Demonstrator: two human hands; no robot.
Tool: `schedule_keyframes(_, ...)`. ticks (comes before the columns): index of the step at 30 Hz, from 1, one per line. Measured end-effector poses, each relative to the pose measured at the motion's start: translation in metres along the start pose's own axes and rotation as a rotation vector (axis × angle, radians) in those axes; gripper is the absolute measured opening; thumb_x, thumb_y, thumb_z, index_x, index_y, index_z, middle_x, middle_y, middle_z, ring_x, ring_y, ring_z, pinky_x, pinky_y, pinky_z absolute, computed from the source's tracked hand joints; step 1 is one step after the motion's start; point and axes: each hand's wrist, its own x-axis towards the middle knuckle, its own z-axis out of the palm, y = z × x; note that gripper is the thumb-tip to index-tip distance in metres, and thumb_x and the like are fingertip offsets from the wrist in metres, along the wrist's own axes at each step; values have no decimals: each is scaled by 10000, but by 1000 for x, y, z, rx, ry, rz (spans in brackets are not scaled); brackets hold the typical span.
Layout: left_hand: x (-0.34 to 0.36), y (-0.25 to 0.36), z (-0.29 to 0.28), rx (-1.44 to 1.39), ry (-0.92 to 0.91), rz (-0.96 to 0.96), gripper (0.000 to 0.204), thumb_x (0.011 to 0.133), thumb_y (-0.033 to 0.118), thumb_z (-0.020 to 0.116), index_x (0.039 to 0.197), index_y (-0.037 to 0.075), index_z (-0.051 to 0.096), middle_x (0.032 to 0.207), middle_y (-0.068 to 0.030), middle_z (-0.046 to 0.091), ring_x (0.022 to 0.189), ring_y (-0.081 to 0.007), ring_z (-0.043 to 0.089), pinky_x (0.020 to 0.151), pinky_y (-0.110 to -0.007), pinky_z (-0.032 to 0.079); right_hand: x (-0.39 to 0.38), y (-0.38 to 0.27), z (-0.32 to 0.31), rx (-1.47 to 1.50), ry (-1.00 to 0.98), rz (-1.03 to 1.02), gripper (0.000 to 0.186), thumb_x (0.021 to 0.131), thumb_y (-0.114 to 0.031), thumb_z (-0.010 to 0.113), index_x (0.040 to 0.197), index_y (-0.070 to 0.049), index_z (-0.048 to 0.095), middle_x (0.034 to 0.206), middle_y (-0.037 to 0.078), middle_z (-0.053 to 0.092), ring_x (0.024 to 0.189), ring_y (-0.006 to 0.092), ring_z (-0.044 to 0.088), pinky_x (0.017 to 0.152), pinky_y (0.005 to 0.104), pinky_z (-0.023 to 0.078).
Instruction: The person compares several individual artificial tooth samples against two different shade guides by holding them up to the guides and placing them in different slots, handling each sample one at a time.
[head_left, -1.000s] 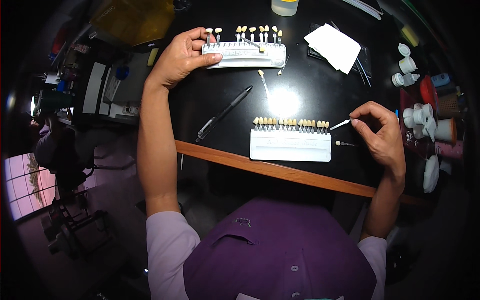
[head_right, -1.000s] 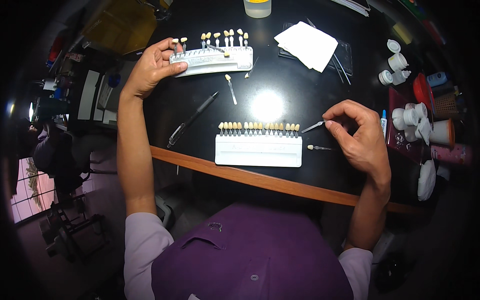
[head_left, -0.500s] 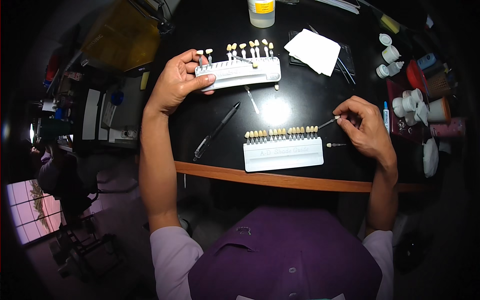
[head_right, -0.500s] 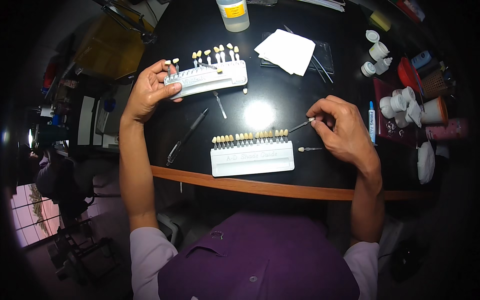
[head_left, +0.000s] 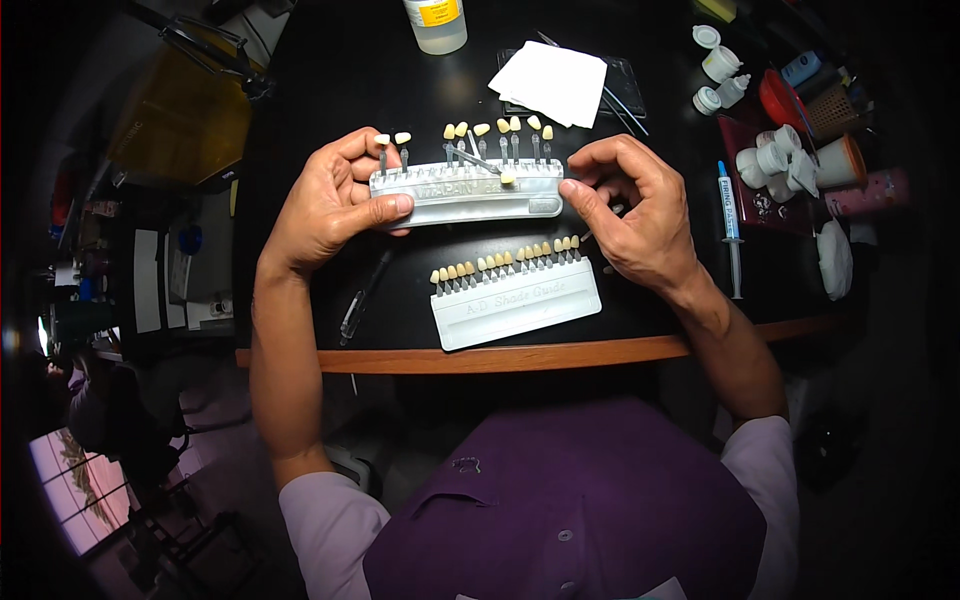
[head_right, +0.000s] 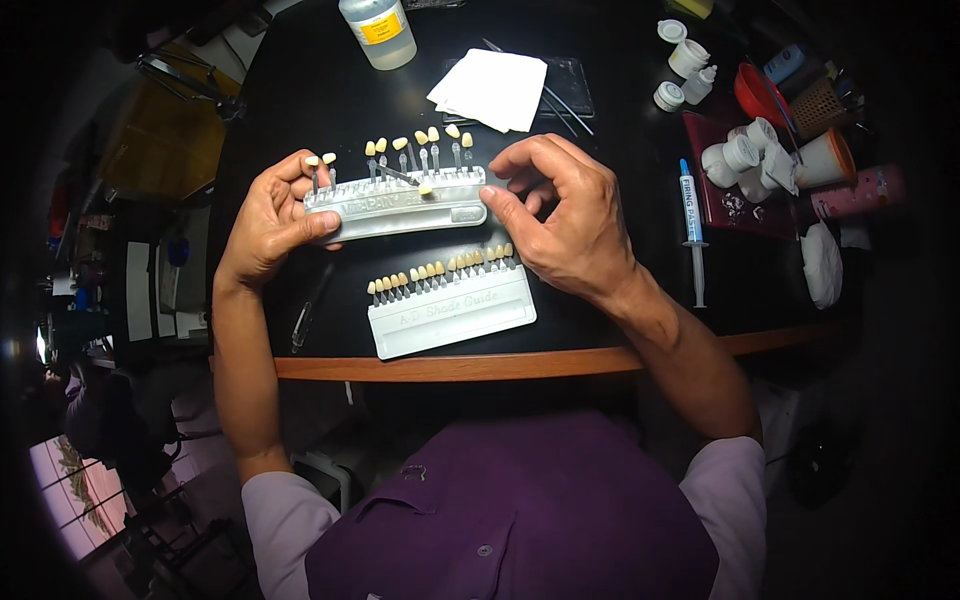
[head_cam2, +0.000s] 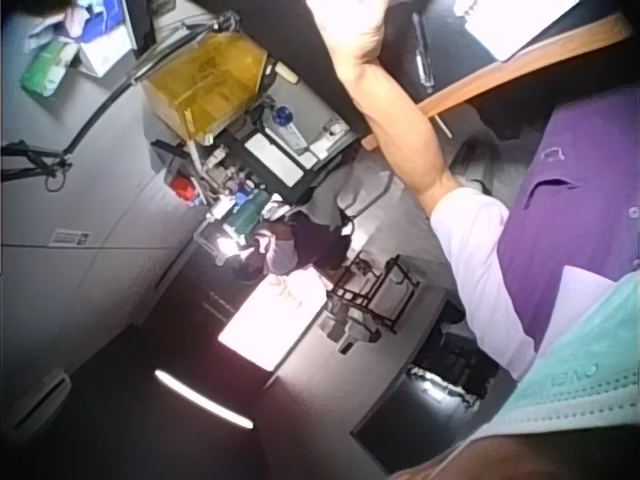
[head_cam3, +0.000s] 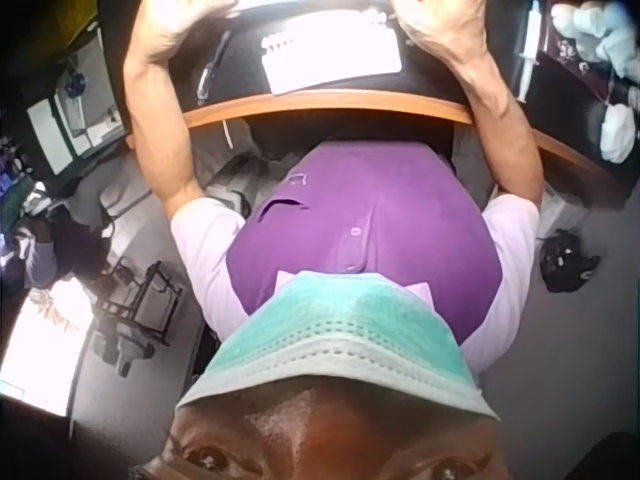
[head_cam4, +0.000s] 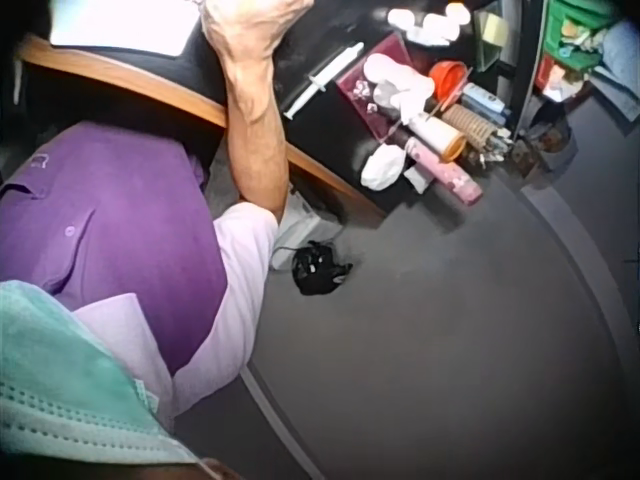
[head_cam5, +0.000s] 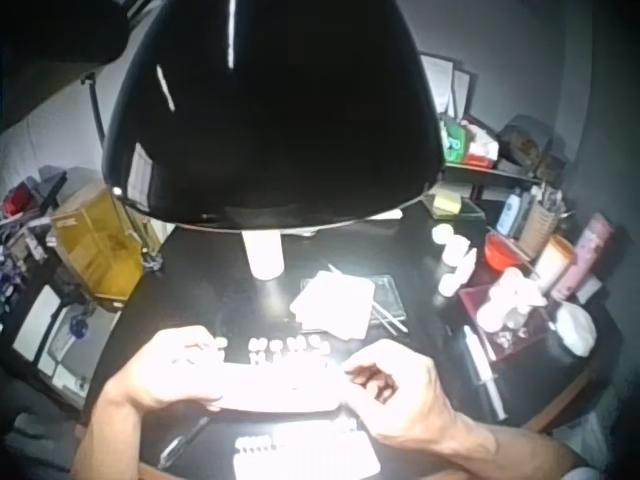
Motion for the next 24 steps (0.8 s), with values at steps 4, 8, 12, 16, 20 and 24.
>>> schedule_keyframes(4, -2, 0, 1, -20, -13, 0, 329, 839, 27, 804, 1029, 48, 535, 916, -83, 708, 832, -120, 728, 720, -274, 658, -1, 0, 1, 31, -29, 28, 132, 896, -80, 747, 967, 20, 698, 890, 107, 719, 794, 141, 704, 619, 236, 546)
schedule_keyframes(8, 0, 1, 3, -6, 1, -51, 392, 811, 81, 823, 1052, 49, 517, 917, -51, 653, 828, -98, 710, 688, -252, 651, -2, -3, -1, 29, -74, 93, 99, 964, -41, 701, 1037, 22, 679, 934, 60, 701, 850, 84, 669, 727, 207, 536)
schedule_keyframes(12, 0, -1, 1, -42, -24, -39, 333, 845, 31, 803, 1050, 38, 541, 939, -94, 701, 854, -133, 730, 727, -283, 663, -2, -2, -1, 96, -63, 145, 95, 972, -40, 692, 1039, 26, 677, 932, 62, 703, 849, 86, 672, 733, 210, 541)
schedule_keyframes(16, 0, -2, 2, -35, -31, -43, 335, 847, 34, 801, 1056, 35, 539, 943, -92, 697, 862, -136, 730, 731, -286, 665, -2, 0, 1, 88, -4, 66, 117, 932, -85, 713, 981, 21, 703, 865, 106, 736, 795, 143, 720, 637, 228, 551)
schedule_keyframes(20, 1, -3, 3, -49, -33, -49, 349, 844, 36, 807, 1066, 34, 538, 940, -88, 692, 859, -137, 729, 735, -288, 666, -2, -1, 0, 69, -3, 60, 113, 933, -86, 713, 976, 18, 703, 860, 106, 736, 791, 136, 717, 634, 224, 545)
schedule_keyframes(24, 1, -3, 4, -50, -45, -47, 351, 845, 41, 811, 1067, 34, 538, 936, -84, 689, 856, -136, 728, 736, -289, 666, -2, 0, 0, 68, -5, 64, 108, 934, -85, 709, 971, 16, 703, 854, 101, 729, 791, 132, 713, 632, 224, 541)
